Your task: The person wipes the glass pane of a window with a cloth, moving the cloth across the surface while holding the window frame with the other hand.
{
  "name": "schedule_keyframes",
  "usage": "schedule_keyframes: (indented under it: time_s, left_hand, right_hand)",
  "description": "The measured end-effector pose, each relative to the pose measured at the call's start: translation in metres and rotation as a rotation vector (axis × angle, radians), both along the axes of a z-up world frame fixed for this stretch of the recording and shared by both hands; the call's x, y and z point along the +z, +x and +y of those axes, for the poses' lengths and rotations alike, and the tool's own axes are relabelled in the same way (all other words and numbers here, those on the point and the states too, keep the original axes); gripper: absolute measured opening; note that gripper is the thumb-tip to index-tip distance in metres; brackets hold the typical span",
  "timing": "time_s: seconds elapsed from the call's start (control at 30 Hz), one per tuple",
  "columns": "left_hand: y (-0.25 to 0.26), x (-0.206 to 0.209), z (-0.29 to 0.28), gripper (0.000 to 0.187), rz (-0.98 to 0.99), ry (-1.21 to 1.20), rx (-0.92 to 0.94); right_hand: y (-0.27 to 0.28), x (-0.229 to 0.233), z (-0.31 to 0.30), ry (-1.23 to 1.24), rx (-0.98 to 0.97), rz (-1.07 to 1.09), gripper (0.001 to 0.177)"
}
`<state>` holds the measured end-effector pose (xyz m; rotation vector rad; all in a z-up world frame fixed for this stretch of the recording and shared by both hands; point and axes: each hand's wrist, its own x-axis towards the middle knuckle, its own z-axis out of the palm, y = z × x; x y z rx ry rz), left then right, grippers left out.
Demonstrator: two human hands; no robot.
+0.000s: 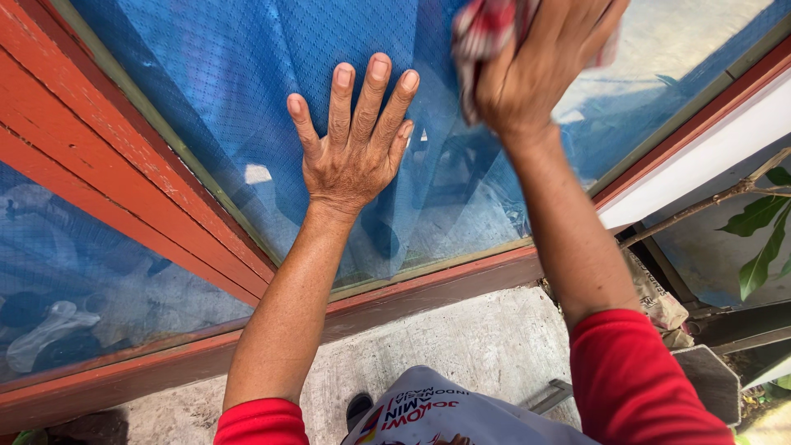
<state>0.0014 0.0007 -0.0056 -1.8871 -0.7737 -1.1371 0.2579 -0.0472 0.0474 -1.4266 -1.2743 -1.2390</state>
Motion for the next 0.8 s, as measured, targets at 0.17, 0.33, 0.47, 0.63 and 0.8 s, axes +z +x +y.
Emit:
schedule_keyframes:
  time_s: [0.17,0.33,0.47,0.63,0.8]
  left_hand:
    - [-0.001,-0.001,0.000,0.053,0.005,-0.004,-0.002]
    - [-0.001,-0.001,0.000,0.056,0.011,0.000,-0.005]
    - [-0.004,0.000,-0.003,0.057,0.016,-0.020,-0.006]
    - [-0.003,0.002,-0.004,0.056,0.012,-0.021,-0.004]
    - [-0.001,0.000,-0.003,0.055,0.005,-0.011,-0.009]
  right_hand:
    - [-0.038,-0.083,-0.007,0.060,0.086,-0.004,0.067]
    - [-0.049,-0.204,-0.024,-0.128,0.098,-0.075,0.067]
    - [-0.032,-0.220,-0.026,-0.195,0.095,-0.155,0.068]
    - [-0.008,-0.124,-0.016,-0.097,0.078,-0.274,0.068]
    - [0.020,0.003,-0.013,-0.021,-0.027,-0.344,0.064]
